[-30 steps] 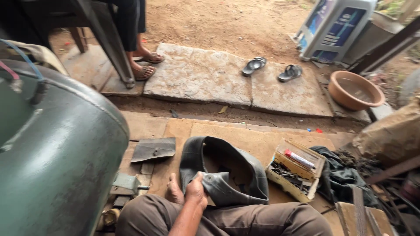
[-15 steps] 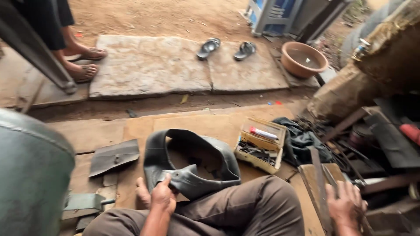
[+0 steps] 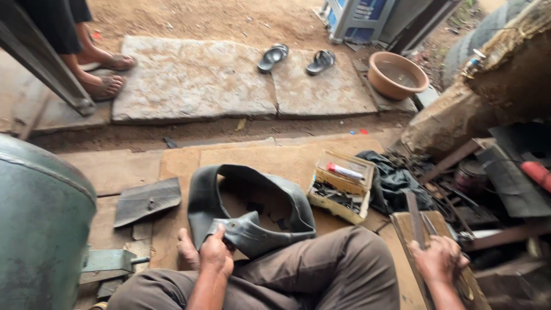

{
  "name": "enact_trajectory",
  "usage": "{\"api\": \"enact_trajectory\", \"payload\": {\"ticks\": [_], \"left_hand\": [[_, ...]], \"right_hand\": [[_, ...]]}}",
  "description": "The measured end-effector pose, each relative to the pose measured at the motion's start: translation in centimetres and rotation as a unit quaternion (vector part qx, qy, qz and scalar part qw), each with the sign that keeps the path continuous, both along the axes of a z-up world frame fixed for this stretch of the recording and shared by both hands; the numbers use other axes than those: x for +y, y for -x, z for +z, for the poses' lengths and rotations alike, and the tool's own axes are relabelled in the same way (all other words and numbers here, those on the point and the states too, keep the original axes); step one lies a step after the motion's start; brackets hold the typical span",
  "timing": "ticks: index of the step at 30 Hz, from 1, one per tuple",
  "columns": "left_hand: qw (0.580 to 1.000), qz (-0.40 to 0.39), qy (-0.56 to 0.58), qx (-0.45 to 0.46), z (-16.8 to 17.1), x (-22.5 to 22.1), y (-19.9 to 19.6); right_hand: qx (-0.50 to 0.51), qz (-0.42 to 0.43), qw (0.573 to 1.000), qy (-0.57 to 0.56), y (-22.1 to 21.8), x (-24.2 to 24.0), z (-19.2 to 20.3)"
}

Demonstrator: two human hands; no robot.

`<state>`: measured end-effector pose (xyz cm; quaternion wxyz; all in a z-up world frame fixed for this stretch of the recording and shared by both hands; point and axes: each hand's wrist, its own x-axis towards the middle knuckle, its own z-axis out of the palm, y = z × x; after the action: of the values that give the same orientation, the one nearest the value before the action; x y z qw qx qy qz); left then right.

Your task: Patching a hole in a motorcycle inner tube by roughening the rubber with a file and applying a patch.

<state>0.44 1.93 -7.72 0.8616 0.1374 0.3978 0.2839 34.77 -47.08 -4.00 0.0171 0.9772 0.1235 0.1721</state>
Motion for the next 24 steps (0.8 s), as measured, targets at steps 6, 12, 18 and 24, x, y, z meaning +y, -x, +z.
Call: {"api": "enact_trajectory", "payload": {"ticks": [6, 12, 18, 24], "left_hand": [[0.999, -0.011, 0.002, 0.045, 2.2, -0.3, 0.3], [1.0, -0.002, -0.017, 0.023, -0.4, -0.3, 0.0], [0.999, -0.005, -0.011, 0.048, 0.5, -0.4, 0.0], [1.0, 0.002, -0.019, 0.022, 1.3, -0.6, 0.2]], "right_hand": [[0.063, -0.104, 0.987, -0.101, 1.8, 0.7, 0.9], [0.105, -0.132, 0.984, -0.065, 1.3, -1.5, 0.6], [0.149, -0.087, 0.976, -0.133, 0.9, 1.7, 9.7], [0.357, 0.16, 0.708, -0.588, 7.1, 12.1, 21.3]]}}
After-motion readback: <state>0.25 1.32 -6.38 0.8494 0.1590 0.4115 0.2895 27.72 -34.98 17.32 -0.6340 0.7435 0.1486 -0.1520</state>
